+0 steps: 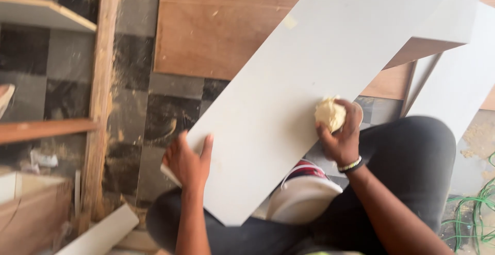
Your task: Filling small holes and imperfections on the edge of a white board using putty.
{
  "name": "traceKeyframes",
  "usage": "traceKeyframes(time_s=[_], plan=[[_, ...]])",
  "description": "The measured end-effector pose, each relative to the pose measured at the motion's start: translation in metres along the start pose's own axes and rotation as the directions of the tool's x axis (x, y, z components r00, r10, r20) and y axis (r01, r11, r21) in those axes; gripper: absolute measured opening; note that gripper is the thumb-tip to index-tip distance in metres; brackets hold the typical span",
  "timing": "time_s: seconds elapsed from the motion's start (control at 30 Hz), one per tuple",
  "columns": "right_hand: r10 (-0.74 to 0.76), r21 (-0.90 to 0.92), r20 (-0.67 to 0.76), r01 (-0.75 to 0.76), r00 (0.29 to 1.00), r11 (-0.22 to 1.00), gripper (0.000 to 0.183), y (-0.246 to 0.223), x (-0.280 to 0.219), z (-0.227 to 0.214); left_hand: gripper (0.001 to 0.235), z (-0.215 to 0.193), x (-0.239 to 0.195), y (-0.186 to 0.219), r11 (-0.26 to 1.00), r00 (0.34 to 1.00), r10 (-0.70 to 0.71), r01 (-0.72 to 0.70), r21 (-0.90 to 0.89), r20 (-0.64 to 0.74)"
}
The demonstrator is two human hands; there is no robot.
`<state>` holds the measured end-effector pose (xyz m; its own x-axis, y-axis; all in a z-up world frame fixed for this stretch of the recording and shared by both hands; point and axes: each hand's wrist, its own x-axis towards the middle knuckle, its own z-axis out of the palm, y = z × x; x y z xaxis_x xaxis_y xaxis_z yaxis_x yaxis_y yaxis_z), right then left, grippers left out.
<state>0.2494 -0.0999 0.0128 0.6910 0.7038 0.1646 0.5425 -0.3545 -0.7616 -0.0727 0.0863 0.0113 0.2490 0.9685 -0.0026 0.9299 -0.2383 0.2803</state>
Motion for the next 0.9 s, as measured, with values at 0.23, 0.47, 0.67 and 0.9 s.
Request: traceKeyframes(time_s=[0.23,0.47,0.67,0.9], plan=[[0.128,0.291,-0.124,-0.087,0.984,0.953,0.062,0.01,-0.013,0.022,0.076,-0.012,-0.006,0.004,0.998,0.977,-0.055,0.059,-0.015,0.208],[0.073,0.308,-0.288,0.02,0.955,0.951,0.059,0.014,0.023,0.025,0.073,-0.013,-0.004,0.042,0.985,0.962,-0.159,0.169,-0.03,0.221],[0.055,0.227,-0.315,0.019,0.947,0.974,0.056,0.036,0.071,-0.004,0.075,0.008,-0.004,0.092,0.998,0.998,-0.043,0.045,-0.04,0.043],[0.049,0.167,-0.279,-0.002,0.959,0.986,0.057,0.058,0.096,-0.034,0.076,0.015,-0.017,0.125,0.999,0.996,-0.002,-0.001,0.034,0.091]])
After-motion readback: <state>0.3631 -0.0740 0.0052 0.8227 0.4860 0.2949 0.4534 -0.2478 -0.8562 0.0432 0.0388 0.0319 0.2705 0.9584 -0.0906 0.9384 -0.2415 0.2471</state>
